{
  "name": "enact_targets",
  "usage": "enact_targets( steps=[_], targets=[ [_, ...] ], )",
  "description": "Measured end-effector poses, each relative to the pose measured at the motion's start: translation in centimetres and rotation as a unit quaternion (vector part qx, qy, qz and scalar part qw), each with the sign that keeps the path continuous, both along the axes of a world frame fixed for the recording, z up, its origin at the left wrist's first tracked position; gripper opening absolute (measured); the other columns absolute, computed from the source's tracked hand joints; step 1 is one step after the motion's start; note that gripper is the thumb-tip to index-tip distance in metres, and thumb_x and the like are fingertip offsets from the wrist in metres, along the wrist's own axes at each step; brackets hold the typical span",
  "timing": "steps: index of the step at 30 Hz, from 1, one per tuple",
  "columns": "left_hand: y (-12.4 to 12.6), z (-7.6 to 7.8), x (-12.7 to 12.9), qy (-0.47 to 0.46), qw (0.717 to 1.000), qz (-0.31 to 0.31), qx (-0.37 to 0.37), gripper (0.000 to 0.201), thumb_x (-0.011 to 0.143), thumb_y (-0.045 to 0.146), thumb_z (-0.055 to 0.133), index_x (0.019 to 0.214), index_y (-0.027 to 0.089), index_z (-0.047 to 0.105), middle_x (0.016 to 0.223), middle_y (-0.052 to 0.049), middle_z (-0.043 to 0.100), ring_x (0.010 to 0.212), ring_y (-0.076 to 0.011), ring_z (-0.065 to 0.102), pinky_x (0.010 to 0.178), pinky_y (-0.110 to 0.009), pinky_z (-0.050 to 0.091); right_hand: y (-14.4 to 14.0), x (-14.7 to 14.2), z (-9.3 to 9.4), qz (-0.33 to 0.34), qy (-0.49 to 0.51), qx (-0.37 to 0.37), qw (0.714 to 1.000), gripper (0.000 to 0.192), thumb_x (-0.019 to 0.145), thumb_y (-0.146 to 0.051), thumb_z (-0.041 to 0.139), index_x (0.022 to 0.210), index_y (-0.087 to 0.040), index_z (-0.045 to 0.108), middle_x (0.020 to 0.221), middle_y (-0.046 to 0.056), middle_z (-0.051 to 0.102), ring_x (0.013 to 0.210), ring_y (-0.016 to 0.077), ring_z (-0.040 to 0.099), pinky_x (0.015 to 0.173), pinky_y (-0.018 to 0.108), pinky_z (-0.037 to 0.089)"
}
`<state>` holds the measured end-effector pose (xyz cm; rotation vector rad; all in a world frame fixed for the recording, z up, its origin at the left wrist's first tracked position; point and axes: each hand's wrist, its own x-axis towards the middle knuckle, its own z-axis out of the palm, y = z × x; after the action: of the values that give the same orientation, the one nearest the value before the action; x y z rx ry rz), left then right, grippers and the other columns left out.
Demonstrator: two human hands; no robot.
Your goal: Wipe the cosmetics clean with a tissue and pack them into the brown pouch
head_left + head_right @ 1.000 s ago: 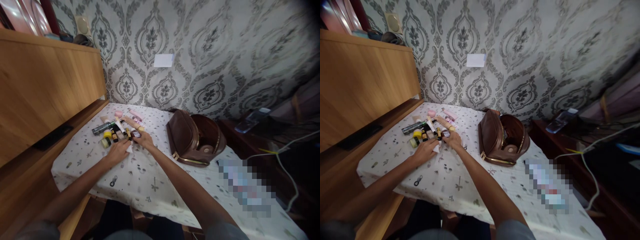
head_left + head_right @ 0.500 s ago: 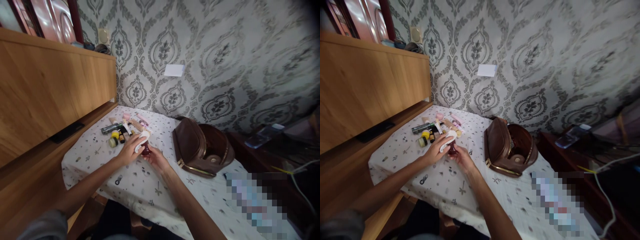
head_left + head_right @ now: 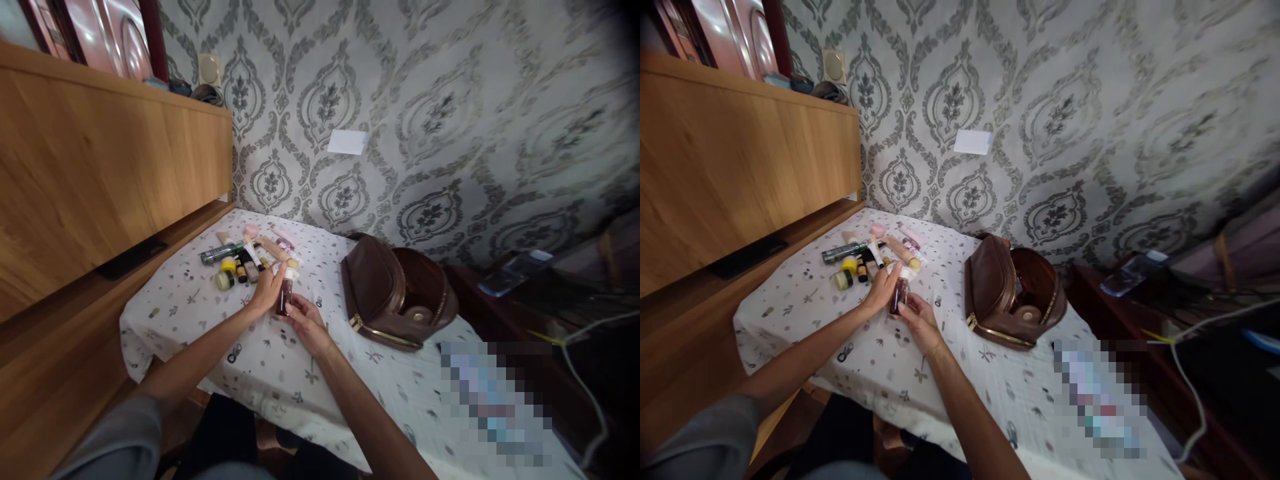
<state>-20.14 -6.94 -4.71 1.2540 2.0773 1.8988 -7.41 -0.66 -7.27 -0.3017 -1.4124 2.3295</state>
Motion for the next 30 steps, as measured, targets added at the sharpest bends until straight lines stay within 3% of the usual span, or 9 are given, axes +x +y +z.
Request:
enact_targets(
  steps=[4,8,10,15,21,27,30],
  targets=[
    [0.0,-0.8,0.7,-0.014,1.0,-0.005,0.014,0.05,0.099,0.058,0.033,0.099,0.017,0.062,0.083,-0.004,0.067,0.078,-0.0179,0.063,0.078,-0.03,0.05,0.1,-0.4,-0.5,-0.028,0.01,-0.005,1.0,0.039,0.064,-0.031,0.088,0.098,-0.021,0.071,0.096,0.003,0.07,0.086,0.0168,0.065,0.077,0.03,0.057],
    [-0.2,-1.0,1.2,0.045,0.997,-0.046,0.034,0.043,0.1,0.047,0.04,0.125,0.019,0.06,0.12,-0.01,0.068,0.116,-0.0233,0.061,0.103,-0.039,0.046,0.4,-0.5,-0.4,-0.055,0.033,-0.044,0.997,0.057,0.065,-0.029,0.087,0.117,-0.029,0.063,0.095,0.001,0.071,0.087,0.0179,0.067,0.08,0.035,0.059],
    [-0.5,-1.1,1.2,0.101,0.99,-0.088,0.038,0.041,0.1,0.042,0.04,0.13,0.02,0.058,0.13,-0.011,0.064,0.125,-0.0239,0.056,0.109,-0.042,0.042,0.7,-0.5,-0.1,-0.053,0.047,-0.06,0.996,0.056,0.068,-0.028,0.085,0.119,-0.031,0.062,0.098,0.0,0.07,0.09,0.0171,0.067,0.084,0.037,0.058],
    [-1.7,-0.8,1.3,0.211,0.964,-0.16,0.012,0.035,0.099,0.031,0.045,0.128,0.019,0.061,0.129,-0.013,0.062,0.124,-0.0237,0.056,0.107,-0.04,0.045,1.7,-0.1,0.6,-0.065,0.078,-0.092,0.991,0.04,0.071,-0.03,0.083,0.108,-0.032,0.067,0.111,-0.003,0.069,0.096,0.0147,0.065,0.087,0.033,0.057],
    [-2.0,-0.7,1.5,0.22,0.963,-0.154,0.008,0.028,0.099,0.033,0.048,0.109,0.019,0.069,0.114,-0.012,0.066,0.114,-0.024,0.061,0.101,-0.039,0.049,2.5,0.3,0.7,-0.096,0.07,-0.097,0.988,0.033,0.077,-0.04,0.076,0.107,-0.03,0.066,0.118,0.0,0.069,0.106,0.0186,0.063,0.089,0.037,0.056],
    [-1.7,-0.8,1.3,0.221,0.962,-0.158,-0.004,0.041,0.101,0.035,0.043,0.138,0.022,0.053,0.129,-0.012,0.062,0.121,-0.0249,0.057,0.106,-0.041,0.045,1.8,0.2,0.7,-0.047,0.036,-0.077,0.995,0.035,0.077,-0.045,0.076,0.106,-0.029,0.065,0.113,0.001,0.07,0.103,0.0201,0.065,0.085,0.038,0.057],
    [-1.6,-1.1,1.0,0.222,0.962,-0.157,-0.019,0.057,0.095,0.044,0.054,0.147,0.022,0.042,0.134,-0.014,0.057,0.126,-0.0282,0.052,0.109,-0.044,0.042,1.4,0.1,0.8,-0.042,0.042,-0.057,0.997,0.034,0.076,-0.044,0.077,0.104,-0.028,0.068,0.108,0.0,0.071,0.1,0.0189,0.066,0.086,0.034,0.056]
  ],
)
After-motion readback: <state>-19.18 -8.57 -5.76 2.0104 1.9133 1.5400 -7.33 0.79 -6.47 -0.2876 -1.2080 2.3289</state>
